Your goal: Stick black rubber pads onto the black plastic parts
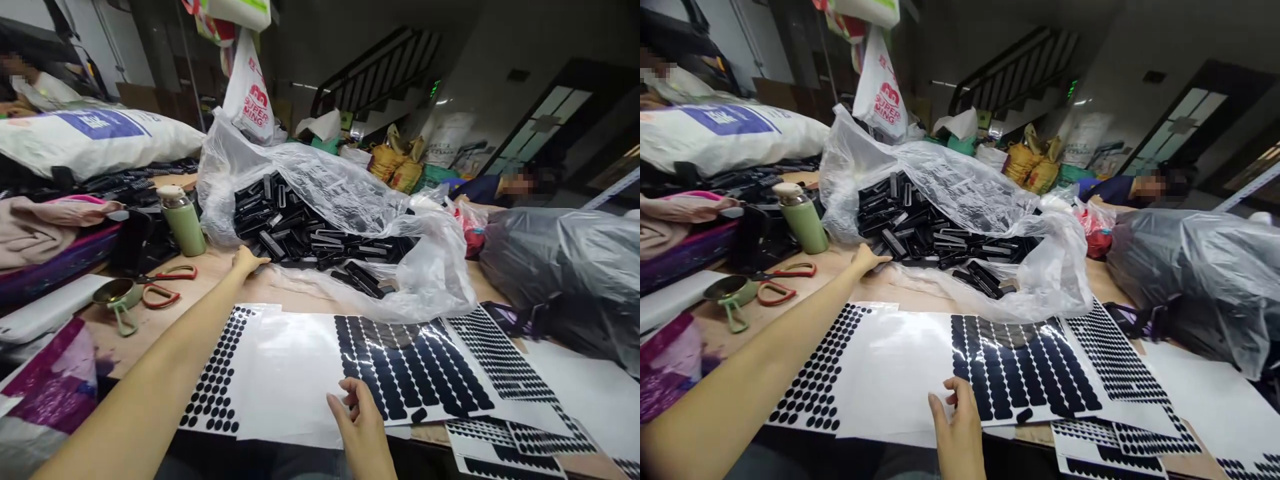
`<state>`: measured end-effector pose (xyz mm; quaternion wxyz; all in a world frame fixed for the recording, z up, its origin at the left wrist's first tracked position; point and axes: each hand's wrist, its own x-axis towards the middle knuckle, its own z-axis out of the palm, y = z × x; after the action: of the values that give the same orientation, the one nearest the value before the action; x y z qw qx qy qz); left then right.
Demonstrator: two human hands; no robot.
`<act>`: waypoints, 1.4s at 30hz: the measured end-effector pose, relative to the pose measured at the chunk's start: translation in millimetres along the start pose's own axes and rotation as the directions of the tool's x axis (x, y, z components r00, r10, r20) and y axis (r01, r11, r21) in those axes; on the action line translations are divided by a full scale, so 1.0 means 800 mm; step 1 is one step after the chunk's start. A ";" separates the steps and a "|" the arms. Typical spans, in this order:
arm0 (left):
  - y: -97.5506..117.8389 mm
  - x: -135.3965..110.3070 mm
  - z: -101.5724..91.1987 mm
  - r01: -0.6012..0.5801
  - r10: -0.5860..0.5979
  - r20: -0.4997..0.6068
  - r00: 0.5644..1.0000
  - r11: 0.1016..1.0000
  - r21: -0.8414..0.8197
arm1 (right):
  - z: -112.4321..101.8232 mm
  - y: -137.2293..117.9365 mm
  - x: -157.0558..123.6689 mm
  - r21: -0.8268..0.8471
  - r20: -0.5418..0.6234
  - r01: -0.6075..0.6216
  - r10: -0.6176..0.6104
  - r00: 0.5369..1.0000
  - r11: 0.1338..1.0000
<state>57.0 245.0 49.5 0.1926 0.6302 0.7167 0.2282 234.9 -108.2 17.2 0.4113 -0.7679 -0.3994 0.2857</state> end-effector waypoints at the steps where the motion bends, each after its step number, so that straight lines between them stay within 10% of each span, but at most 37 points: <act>1: -0.007 0.007 0.004 0.004 -0.004 0.021 1.000 1.000 0.006 | -0.002 -0.003 0.001 -0.009 0.028 -0.006 0.006 1.000 1.000; 5: -0.037 0.002 0.003 -0.062 0.062 0.008 0.998 0.998 0.018 | 0.023 -0.039 0.020 -0.017 0.184 0.123 -0.118 0.976 0.992; 10: -0.072 -0.046 -0.040 -0.219 0.218 -0.119 0.969 0.976 0.008 | 0.130 -0.106 0.084 -0.126 0.419 0.433 -0.348 0.839 0.893; 15: -0.110 -0.111 -0.083 -0.343 0.299 -0.202 0.933 0.909 -0.237 | 0.203 -0.138 0.133 -0.353 0.412 0.396 -0.239 0.879 0.847; 20: -0.123 -0.173 -0.096 -0.052 0.148 0.034 0.988 0.542 -0.839 | 0.216 -0.140 0.127 -0.439 0.362 0.302 -0.140 0.921 0.846; 24: -0.122 -0.209 -0.103 0.247 0.006 0.271 0.962 0.394 -0.885 | 0.225 -0.146 0.121 -0.453 0.301 0.224 -0.088 0.950 0.863; 31: -0.132 -0.236 -0.121 0.496 0.062 0.572 0.818 0.426 -0.757 | 0.186 -0.159 0.108 -0.274 0.348 0.317 -0.214 0.913 0.908; 37: -0.103 -0.254 -0.115 0.583 0.116 0.745 0.657 0.547 -0.600 | 0.096 -0.160 0.055 0.194 0.539 0.492 -0.511 0.669 0.849; 42: -0.076 -0.270 -0.092 0.560 0.182 0.775 0.605 0.595 -0.577 | 0.069 -0.147 0.030 0.151 0.541 0.416 -0.428 0.724 0.897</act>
<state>-5.7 18.8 72.3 0.7583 0.4215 0.4565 0.1970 160.4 -25.7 88.6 0.3368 -0.5344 -0.6634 0.4011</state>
